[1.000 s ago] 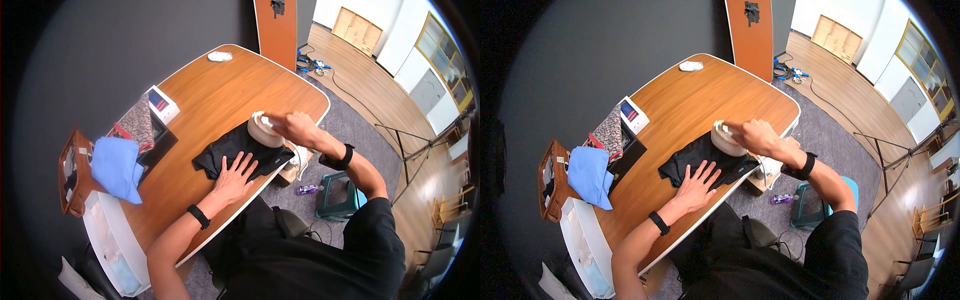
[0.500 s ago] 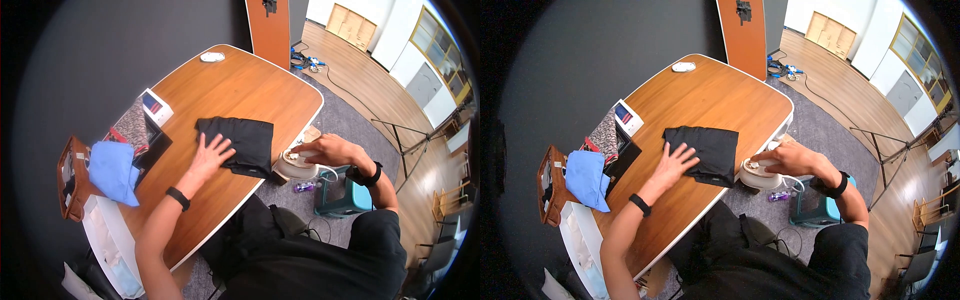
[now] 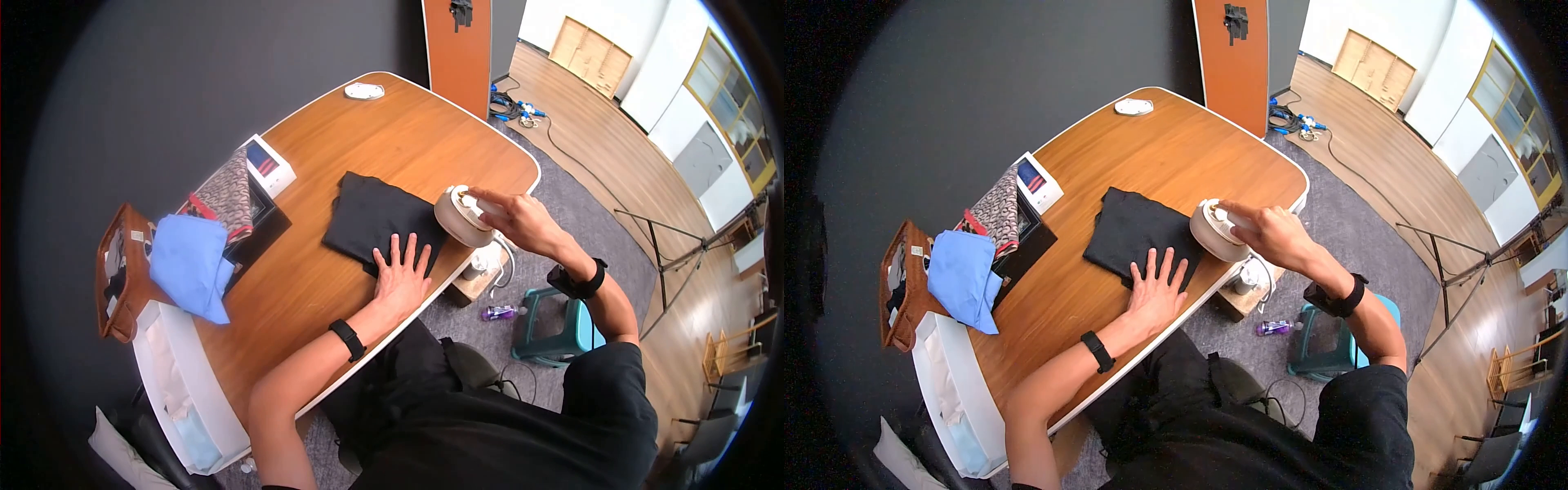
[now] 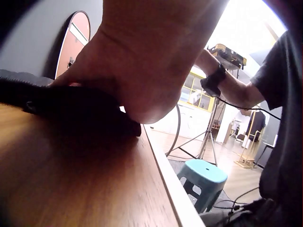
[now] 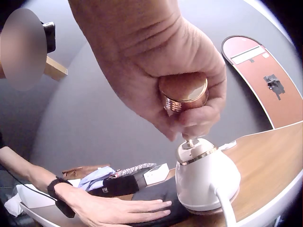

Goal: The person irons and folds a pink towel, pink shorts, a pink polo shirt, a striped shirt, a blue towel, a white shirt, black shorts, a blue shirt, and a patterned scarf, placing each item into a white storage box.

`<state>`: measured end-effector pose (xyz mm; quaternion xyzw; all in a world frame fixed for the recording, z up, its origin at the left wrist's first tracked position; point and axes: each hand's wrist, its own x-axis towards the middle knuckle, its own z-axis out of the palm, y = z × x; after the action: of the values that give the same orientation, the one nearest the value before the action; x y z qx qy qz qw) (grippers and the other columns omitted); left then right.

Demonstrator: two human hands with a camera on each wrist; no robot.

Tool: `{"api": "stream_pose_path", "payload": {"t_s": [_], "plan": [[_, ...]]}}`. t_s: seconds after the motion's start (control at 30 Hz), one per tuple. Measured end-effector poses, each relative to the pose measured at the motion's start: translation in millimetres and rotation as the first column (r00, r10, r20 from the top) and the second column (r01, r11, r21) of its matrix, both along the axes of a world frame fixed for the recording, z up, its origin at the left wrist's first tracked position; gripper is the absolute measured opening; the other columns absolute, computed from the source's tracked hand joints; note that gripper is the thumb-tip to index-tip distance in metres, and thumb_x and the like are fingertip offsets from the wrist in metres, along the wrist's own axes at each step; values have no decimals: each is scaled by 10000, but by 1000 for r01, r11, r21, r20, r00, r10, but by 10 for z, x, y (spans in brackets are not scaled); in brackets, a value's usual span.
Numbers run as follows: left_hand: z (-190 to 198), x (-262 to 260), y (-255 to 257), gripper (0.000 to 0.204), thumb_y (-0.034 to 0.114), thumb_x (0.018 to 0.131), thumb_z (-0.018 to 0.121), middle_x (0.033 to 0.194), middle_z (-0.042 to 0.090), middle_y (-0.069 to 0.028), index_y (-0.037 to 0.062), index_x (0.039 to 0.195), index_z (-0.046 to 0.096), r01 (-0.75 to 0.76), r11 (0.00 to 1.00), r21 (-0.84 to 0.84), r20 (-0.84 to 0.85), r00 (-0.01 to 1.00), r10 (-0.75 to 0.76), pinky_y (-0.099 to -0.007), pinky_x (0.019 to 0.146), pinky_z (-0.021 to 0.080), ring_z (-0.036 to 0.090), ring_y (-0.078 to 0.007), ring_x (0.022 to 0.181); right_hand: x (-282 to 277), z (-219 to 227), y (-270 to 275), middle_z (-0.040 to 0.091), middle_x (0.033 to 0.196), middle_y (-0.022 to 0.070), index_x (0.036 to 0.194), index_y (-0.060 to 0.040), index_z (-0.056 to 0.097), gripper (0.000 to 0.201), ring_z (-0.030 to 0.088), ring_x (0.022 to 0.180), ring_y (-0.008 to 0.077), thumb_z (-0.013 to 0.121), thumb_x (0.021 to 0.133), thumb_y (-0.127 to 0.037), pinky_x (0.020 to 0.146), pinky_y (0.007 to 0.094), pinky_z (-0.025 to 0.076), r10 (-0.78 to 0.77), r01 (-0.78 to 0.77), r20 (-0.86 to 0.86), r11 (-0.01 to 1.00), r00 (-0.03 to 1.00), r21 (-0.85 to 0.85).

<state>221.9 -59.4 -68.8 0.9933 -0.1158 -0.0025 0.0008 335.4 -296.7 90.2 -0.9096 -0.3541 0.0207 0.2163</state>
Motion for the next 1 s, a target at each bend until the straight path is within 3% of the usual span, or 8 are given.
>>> {"api": "stream_pose_path", "payload": {"t_s": [0.13,0.17,0.3,0.4,0.43,0.57,0.7,1.0], "plan": [[54,-129,198,692,359,1010,540,1708,194,-197,106,1621,336,163,984,-72,44,986,-161,-778,1153,209,149,-455,1572,23,-68,103,729,931,238,1457,-175,582,503,715,852,425,665,963,-225,760,507,570,94,-94,69,996,993,4],[158,-162,276,691,246,970,568,1696,231,-191,60,1600,352,218,966,-136,36,976,-215,-703,1203,216,167,-408,1580,-34,-42,160,727,923,238,1460,-175,577,507,714,840,425,666,964,-226,745,511,568,96,-94,72,995,993,-36],[207,-185,557,699,213,916,596,1645,359,-171,-9,1549,401,355,931,-85,70,934,-349,-603,1231,262,276,-387,1547,-206,-118,304,698,807,235,1454,-175,569,503,702,761,428,666,962,-213,674,518,552,148,-138,96,985,984,-107],[264,-244,415,660,254,925,603,1600,407,-202,-10,1511,454,207,978,-18,32,978,-207,-608,1213,288,349,-404,1499,-245,-348,359,686,781,218,1462,-164,555,517,697,729,432,661,957,-195,650,522,548,184,-181,82,983,980,-42],[234,-240,319,662,335,936,610,1541,435,-270,-5,1489,482,162,986,-30,24,987,-161,-635,1188,301,380,-460,1456,-308,-338,395,686,781,216,1464,-162,551,519,695,726,432,658,958,-191,647,521,547,163,-158,93,986,982,-60],[137,-329,36,755,521,945,607,1488,426,-345,84,1542,455,87,995,46,121,988,-92,-752,1132,257,331,-579,1434,-313,-330,402,665,778,208,1478,-149,540,521,680,703,417,650,969,-184,632,510,525,160,-158,41,986,986,-47],[91,-374,-17,895,703,904,587,1530,395,-305,172,1602,403,69,995,73,102,992,-76,-792,1127,207,256,-592,1466,-334,-250,480,665,788,204,1474,-154,551,508,669,695,419,646,976,-188,629,503,519,178,-175,65,983,982,-47],[168,-415,23,991,570,825,736,1590,315,-325,165,1633,329,92,991,101,3,996,-93,-778,1158,165,174,-586,1507,41,-510,728,681,741,238,1440,-180,576,486,688,699,439,626,957,-208,614,535,540,17,-13,187,1000,982,-24]]}}
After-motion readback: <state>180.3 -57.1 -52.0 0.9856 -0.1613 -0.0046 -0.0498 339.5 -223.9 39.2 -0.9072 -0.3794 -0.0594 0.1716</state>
